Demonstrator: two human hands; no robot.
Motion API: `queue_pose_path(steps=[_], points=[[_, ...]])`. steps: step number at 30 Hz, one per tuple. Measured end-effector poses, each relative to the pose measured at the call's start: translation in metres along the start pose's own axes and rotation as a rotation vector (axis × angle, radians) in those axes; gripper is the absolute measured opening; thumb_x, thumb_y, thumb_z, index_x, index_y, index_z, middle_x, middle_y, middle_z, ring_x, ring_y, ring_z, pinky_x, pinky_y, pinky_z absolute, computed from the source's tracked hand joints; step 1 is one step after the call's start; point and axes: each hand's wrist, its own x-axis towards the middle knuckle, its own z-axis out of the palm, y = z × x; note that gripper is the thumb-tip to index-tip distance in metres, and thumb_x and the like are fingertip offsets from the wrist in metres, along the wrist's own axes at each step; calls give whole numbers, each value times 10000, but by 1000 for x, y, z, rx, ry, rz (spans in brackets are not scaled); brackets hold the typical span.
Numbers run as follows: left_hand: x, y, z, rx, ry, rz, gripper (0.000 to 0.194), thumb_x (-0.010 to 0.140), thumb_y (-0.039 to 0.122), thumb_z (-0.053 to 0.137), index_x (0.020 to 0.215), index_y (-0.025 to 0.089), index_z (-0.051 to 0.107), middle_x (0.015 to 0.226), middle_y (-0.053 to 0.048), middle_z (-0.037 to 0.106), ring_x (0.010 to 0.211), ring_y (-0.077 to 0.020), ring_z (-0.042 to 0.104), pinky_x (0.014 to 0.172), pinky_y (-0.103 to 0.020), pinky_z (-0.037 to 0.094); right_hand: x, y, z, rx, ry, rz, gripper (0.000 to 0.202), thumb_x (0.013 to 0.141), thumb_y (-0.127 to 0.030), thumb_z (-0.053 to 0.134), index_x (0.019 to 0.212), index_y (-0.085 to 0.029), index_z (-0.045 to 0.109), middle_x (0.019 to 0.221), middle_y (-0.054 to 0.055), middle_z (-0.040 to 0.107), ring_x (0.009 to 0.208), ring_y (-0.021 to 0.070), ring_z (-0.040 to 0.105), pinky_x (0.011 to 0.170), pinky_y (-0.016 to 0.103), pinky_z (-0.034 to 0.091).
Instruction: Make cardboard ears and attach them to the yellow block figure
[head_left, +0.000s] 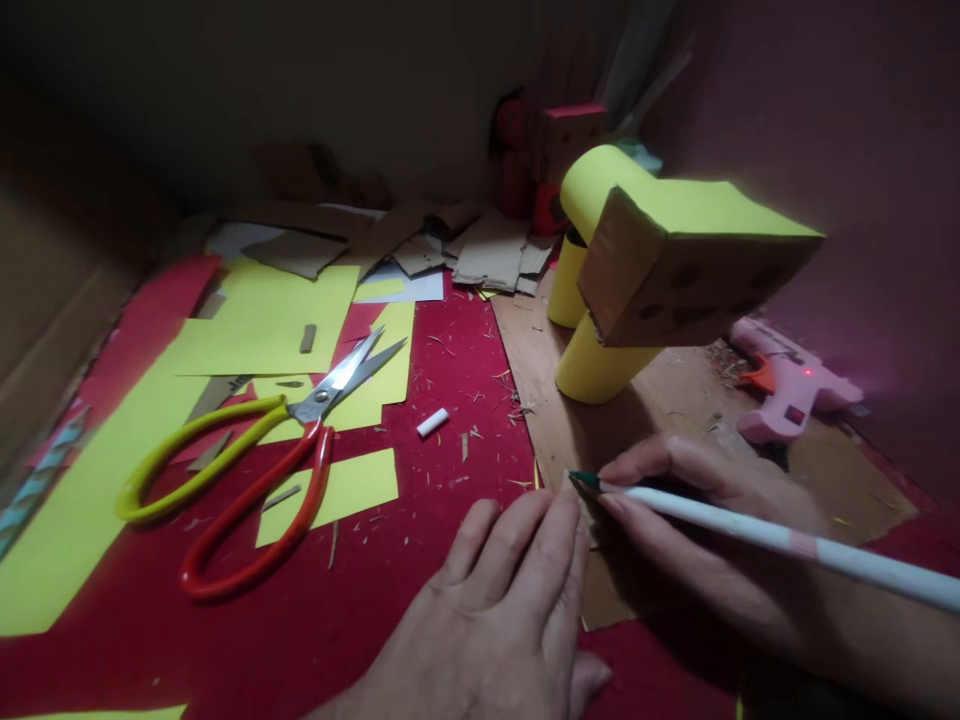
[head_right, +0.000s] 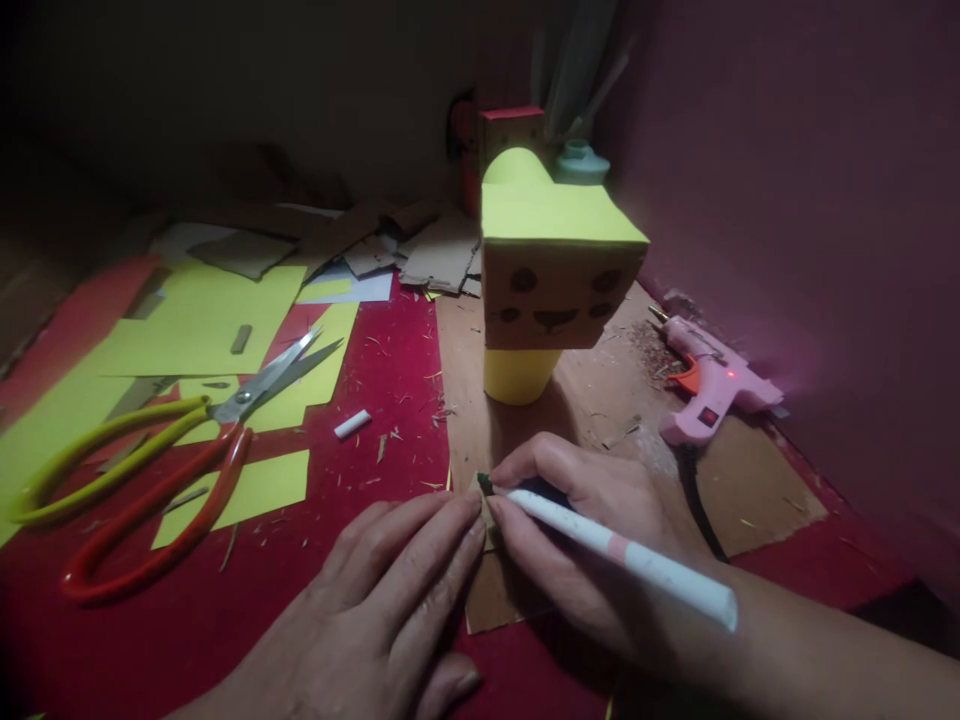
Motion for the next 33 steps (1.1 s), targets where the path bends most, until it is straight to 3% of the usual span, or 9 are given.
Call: queue_pose_path(steps=[6,21,33], points=[[5,-2,-7,36,15,36,417,976,330,308,1194,72,552,1254,-66,606,1132,-234,480,907,-384,377,2,0,-5,-17,-68,-26,147,787,-132,628,805,-263,565,647,-87,666,508,73,619,484,158,467],[11,-4,-10,67,62,64,379,968,274,323,1062,99,645,1145,-42,676,1026,-208,578,816,-369,440,0,3,-2,-16,-86,-84,156,779,-103,629,836,-238,578,664,-63,668,535,84,631,495,169,468],[9,-4,-9,85,28,87,373,960,309,357,1131,92,608,1181,-52,653,1056,-223,532,851,-378,406,-3,4,5,54,9,-63,174,757,-82,629,782,-247,582,619,-69,639,473,81,584,457,191,440]])
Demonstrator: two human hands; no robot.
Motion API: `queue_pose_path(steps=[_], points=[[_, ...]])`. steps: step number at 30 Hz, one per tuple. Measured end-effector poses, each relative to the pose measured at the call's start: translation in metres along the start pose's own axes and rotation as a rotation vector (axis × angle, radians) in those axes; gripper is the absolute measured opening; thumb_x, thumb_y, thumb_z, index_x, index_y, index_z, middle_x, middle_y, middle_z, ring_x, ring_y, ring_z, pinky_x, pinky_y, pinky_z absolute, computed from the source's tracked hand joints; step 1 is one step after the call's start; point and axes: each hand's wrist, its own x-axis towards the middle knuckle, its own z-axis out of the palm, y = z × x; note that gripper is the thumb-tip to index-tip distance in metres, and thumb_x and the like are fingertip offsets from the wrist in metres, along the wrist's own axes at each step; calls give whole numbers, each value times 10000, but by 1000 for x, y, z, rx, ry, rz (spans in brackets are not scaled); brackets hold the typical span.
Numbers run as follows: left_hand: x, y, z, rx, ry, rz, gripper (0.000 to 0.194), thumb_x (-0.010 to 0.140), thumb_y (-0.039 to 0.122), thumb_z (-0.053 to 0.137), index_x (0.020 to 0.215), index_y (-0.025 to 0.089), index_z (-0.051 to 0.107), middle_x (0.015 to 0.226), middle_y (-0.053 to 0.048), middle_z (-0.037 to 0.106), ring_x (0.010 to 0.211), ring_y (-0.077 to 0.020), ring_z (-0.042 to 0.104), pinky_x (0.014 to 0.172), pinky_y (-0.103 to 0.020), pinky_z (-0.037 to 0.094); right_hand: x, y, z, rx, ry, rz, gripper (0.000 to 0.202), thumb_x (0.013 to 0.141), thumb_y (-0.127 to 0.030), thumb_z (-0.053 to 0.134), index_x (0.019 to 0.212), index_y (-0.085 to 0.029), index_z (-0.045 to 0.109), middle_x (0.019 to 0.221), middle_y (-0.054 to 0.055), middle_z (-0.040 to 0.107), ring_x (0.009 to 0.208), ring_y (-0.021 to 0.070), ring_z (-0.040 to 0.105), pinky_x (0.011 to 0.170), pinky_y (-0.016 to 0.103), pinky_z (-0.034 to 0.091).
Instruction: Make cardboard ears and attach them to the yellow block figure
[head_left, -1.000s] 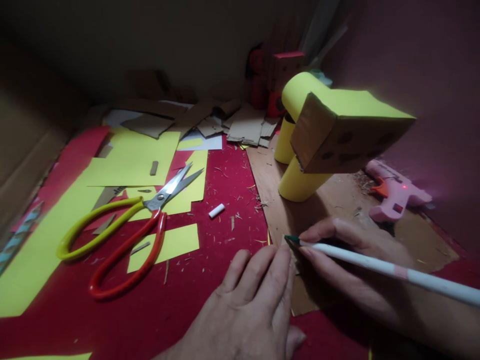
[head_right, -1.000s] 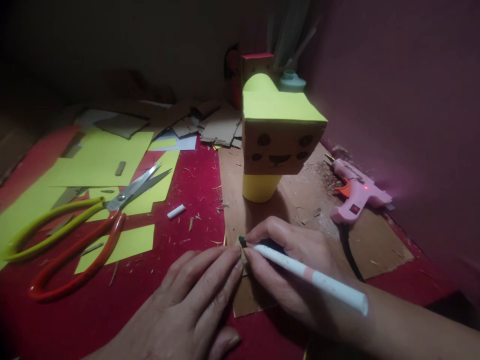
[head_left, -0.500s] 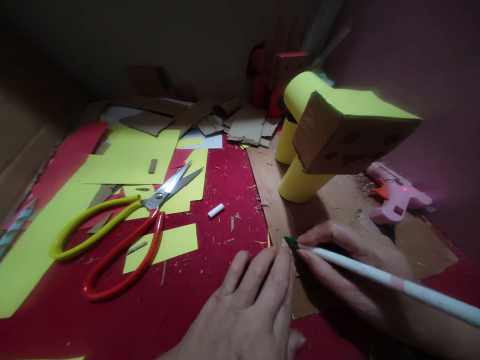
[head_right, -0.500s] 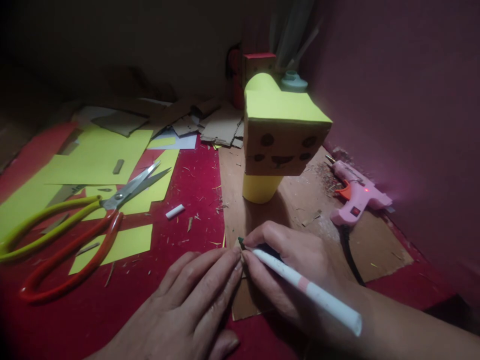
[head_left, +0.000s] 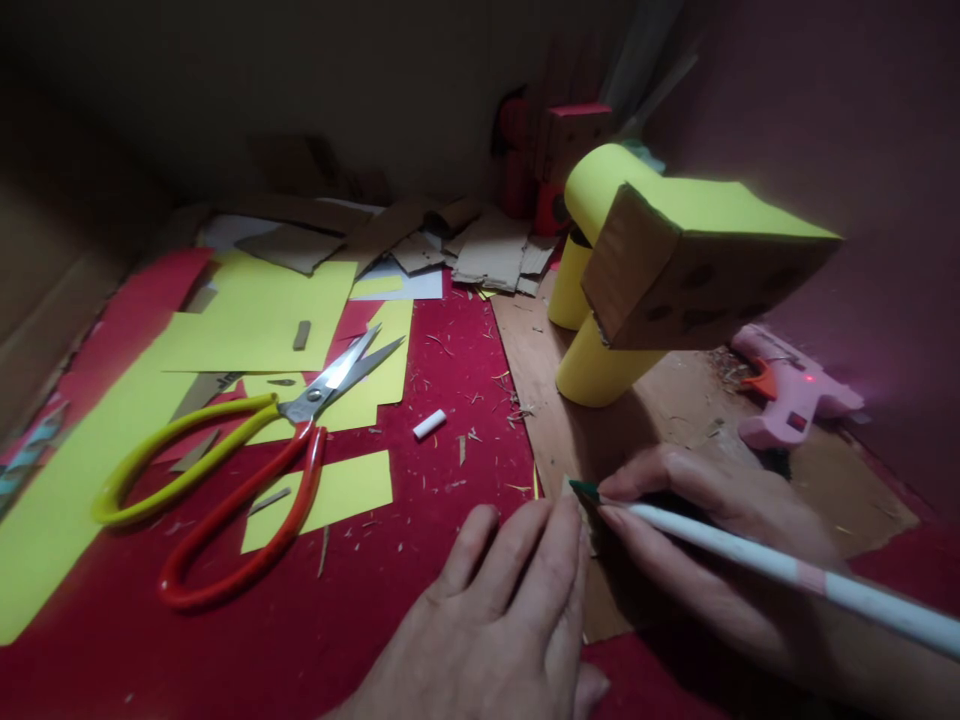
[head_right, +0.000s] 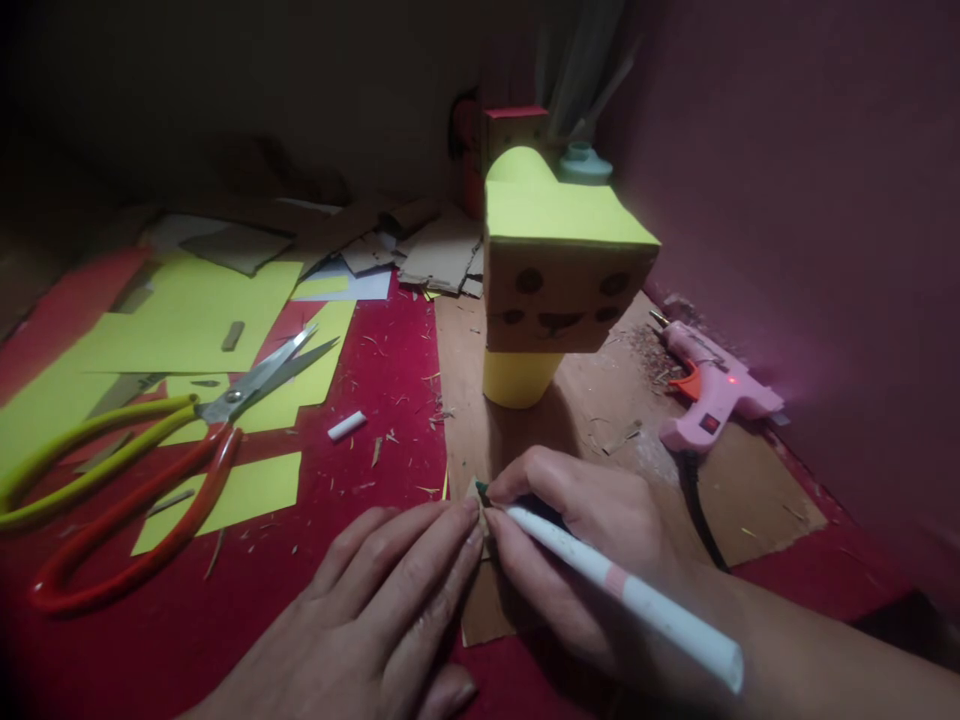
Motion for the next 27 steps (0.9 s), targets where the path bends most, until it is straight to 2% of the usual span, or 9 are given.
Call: queue_pose_path(steps=[9,14,27], points=[[-2,3,4,-31,-9,-25,373,953,302,365,1128,81,609,1228,-87,614,1092,-245,499,876,-399,400,3,-1,-6,-61,-81,-34,166,772,-103,642,835,-244,582,688,-56,683,553,85,640,499,169,473],[1,0,0,-17,7,-5,357,952,289,365,1085,93,632,1179,-66,654,1052,-229,538,842,-383,416,3,-1,-3,-36,-38,-7,167,764,-91,648,797,-244,590,654,-62,666,519,85,616,500,178,472],[-4,2,3,-32,-10,-15,363,951,291,374,1145,81,597,1234,-85,613,1097,-243,501,879,-393,394,3,0,-5,-52,-68,-21,132,777,-117,623,795,-241,584,651,-48,672,518,100,625,468,194,455]])
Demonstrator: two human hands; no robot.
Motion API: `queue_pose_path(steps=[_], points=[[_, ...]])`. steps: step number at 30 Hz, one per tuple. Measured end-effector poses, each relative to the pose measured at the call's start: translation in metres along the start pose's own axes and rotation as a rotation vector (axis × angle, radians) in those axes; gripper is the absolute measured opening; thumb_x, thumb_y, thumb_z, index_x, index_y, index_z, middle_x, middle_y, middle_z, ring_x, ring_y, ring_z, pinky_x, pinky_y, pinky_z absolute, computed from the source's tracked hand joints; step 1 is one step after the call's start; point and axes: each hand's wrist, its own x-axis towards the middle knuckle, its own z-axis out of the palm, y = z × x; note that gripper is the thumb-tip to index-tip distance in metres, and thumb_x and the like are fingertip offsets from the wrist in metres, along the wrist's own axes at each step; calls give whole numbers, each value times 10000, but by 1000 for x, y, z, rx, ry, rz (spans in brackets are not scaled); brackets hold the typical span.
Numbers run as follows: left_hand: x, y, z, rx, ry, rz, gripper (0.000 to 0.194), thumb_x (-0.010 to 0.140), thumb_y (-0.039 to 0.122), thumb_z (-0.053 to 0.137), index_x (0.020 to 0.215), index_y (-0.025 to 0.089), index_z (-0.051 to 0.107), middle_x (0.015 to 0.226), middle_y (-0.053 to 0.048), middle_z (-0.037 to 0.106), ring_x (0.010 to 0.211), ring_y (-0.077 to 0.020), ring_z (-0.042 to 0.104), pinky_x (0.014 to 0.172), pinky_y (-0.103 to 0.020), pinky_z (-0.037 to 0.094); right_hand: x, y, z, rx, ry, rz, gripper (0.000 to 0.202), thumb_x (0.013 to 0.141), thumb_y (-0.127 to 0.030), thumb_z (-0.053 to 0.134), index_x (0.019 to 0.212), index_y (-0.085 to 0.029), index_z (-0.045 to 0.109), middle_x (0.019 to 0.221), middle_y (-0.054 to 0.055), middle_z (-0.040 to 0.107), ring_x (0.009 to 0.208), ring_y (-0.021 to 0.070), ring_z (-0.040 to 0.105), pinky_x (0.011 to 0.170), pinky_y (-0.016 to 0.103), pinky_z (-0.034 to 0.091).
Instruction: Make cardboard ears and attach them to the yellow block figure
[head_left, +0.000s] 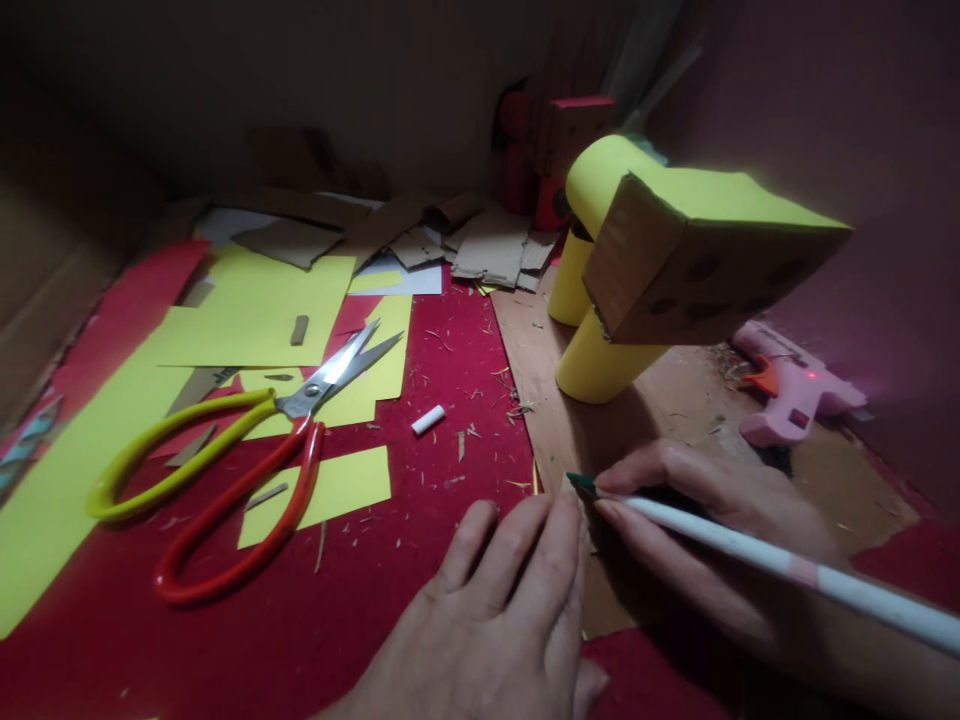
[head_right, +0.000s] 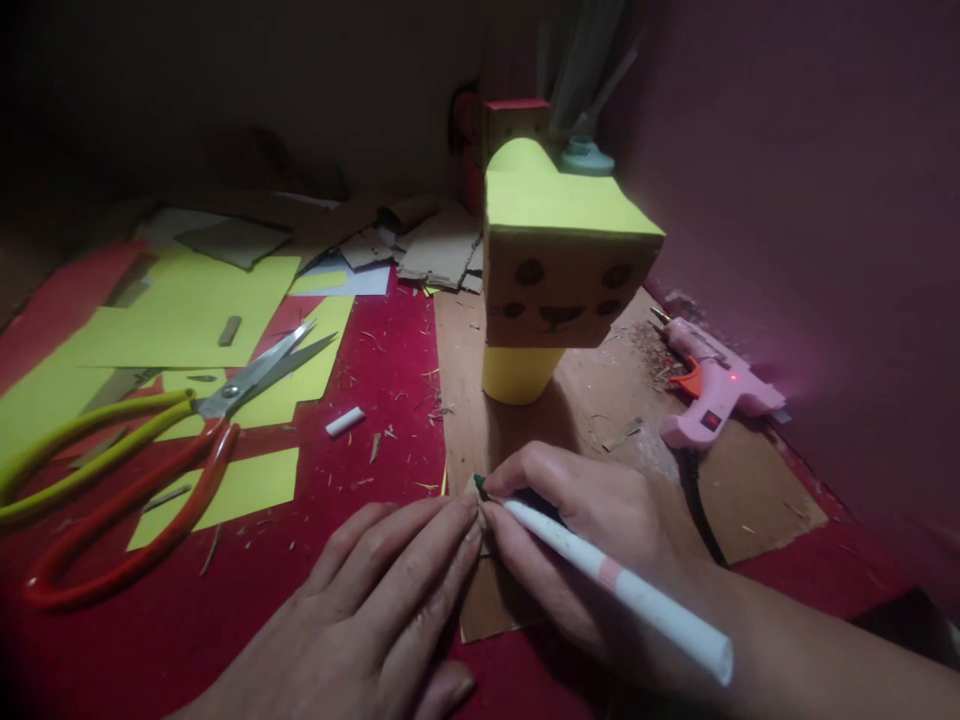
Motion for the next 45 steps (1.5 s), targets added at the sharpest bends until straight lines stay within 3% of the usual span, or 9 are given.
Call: queue_pose_path(steps=[6,18,31,45], points=[[-3,4,6,-25,13,-55,392,965,289,318,1176,79,573,1273,-88,581,1146,-251,460,915,-419,368,-2,1,0,-17,21,1,127,795,-129,600,809,-250,568,621,-62,649,483,82,590,467,181,442],[5,1,-3,10,16,-12,365,960,275,342,1121,82,607,1162,-48,666,1053,-216,542,853,-381,401,0,0,-3,-20,-26,-1,150,785,-125,646,850,-249,592,680,-73,670,557,64,626,501,152,444],[-5,6,7,-16,-13,-67,426,976,287,260,1238,77,523,1315,-86,545,1179,-253,426,947,-425,328,1,1,-4,-6,-26,-27,149,789,-101,620,819,-239,572,640,-87,639,517,45,595,502,129,439],[-6,7,10,-28,-12,-80,434,985,286,236,1232,83,529,1308,-85,551,1181,-250,423,952,-432,319,1,-1,-4,5,-1,-8,140,777,-109,601,758,-241,561,565,-106,599,435,31,541,415,142,388]])
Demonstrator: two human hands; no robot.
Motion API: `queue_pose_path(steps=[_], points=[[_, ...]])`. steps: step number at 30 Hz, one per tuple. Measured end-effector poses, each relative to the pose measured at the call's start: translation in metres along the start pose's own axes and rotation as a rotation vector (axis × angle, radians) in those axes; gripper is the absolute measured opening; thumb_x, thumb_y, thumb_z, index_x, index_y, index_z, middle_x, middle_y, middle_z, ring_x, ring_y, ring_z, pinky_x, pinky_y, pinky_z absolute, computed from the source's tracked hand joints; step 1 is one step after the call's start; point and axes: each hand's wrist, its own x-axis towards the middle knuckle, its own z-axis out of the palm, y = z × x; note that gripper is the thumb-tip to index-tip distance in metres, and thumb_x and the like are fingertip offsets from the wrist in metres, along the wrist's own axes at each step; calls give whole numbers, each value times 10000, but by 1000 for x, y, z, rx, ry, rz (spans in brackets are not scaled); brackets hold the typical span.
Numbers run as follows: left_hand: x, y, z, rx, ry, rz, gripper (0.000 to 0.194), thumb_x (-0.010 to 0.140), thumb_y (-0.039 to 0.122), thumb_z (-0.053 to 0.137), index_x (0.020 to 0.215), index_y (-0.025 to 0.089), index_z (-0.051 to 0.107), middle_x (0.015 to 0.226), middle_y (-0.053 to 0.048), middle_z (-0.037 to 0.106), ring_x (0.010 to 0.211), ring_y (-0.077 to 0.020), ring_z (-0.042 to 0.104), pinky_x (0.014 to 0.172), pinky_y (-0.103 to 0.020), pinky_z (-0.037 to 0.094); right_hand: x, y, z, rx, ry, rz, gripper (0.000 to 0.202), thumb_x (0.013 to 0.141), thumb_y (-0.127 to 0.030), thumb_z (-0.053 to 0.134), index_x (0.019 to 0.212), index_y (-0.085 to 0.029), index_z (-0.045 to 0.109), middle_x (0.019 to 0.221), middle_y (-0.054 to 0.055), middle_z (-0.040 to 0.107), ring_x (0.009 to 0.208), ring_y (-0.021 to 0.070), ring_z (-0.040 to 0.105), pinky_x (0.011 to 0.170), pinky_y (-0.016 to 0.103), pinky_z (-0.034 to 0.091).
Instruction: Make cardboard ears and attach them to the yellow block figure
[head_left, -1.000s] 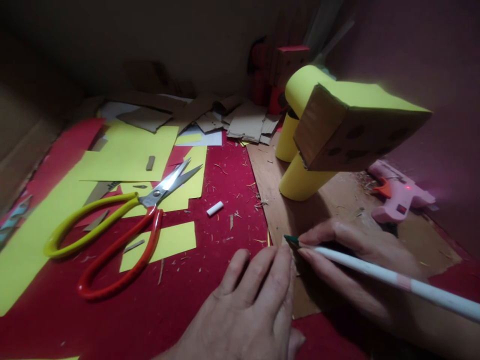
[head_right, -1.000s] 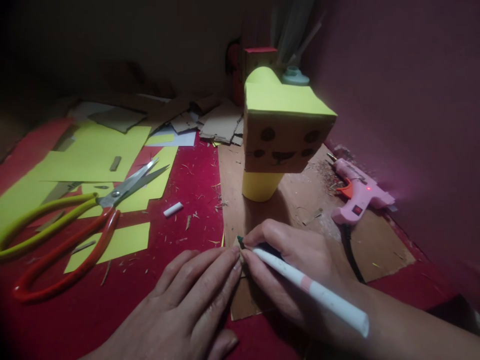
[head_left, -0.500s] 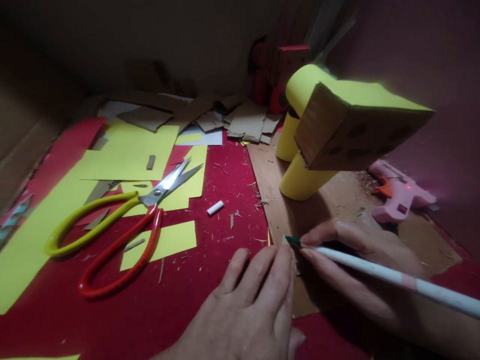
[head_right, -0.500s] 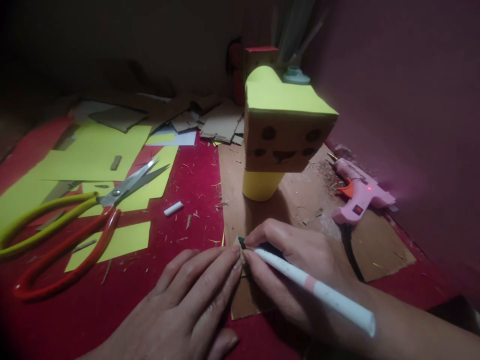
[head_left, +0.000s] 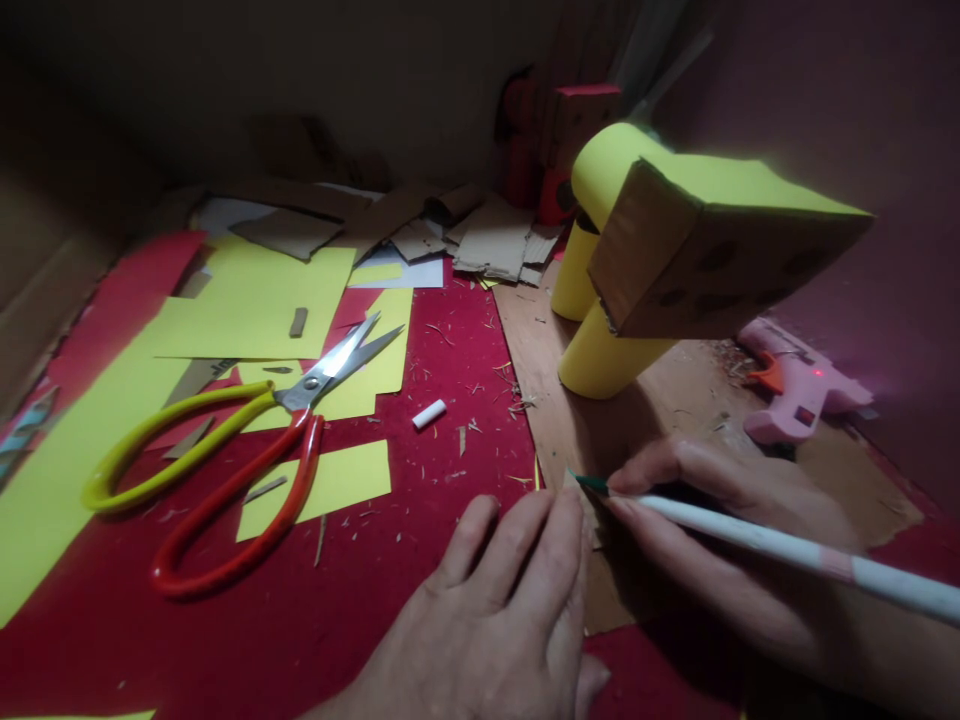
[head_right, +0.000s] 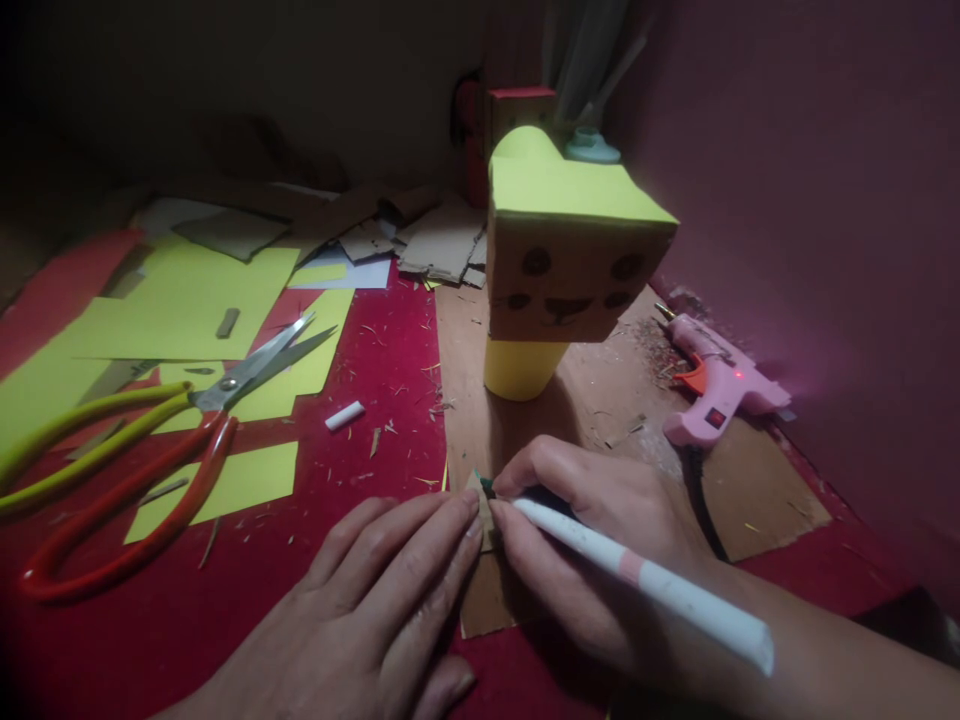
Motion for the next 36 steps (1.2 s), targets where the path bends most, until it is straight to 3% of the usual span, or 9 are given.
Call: queue_pose_path(steps=[9,14,17,25,30,36], points=[[2,-4,-8,48,-78,37,432,973,366,319,1267,108,503,1341,-62,531,1182,-237,421,961,-407,317,0,0,1,14,25,2,111,785,-124,567,748,-228,570,557,-83,604,424,36,543,388,162,362],[0,-3,-4,30,-21,18,435,964,376,336,1245,106,531,1319,-72,550,1174,-240,436,954,-411,334,1,-1,0,8,8,9,132,771,-105,598,747,-233,572,547,-96,597,411,38,536,373,163,356],[0,-2,-4,45,-41,13,435,975,346,300,1256,101,524,1338,-77,533,1181,-242,437,961,-417,338,2,-1,-2,-14,-8,17,137,769,-106,621,771,-237,582,581,-93,626,442,43,563,375,165,361],[1,-3,-7,40,-39,17,437,929,413,418,1234,128,548,1313,-53,559,1177,-226,442,957,-380,373,0,-1,0,25,21,-11,115,783,-122,586,755,-234,580,564,-90,605,445,37,551,425,155,390],[2,-4,-10,96,-71,62,444,964,393,350,1258,117,536,1342,-78,529,1156,-239,455,934,-393,393,0,-4,-1,3,10,25,119,777,-128,557,712,-226,575,542,-72,602,429,53,548,400,180,373],[1,-2,-10,48,-65,16,414,974,357,330,1249,123,533,1342,-58,534,1172,-232,444,950,-400,368,0,-5,-3,-13,-26,39,131,774,-136,532,682,-221,570,522,-64,598,413,54,534,404,175,379]])
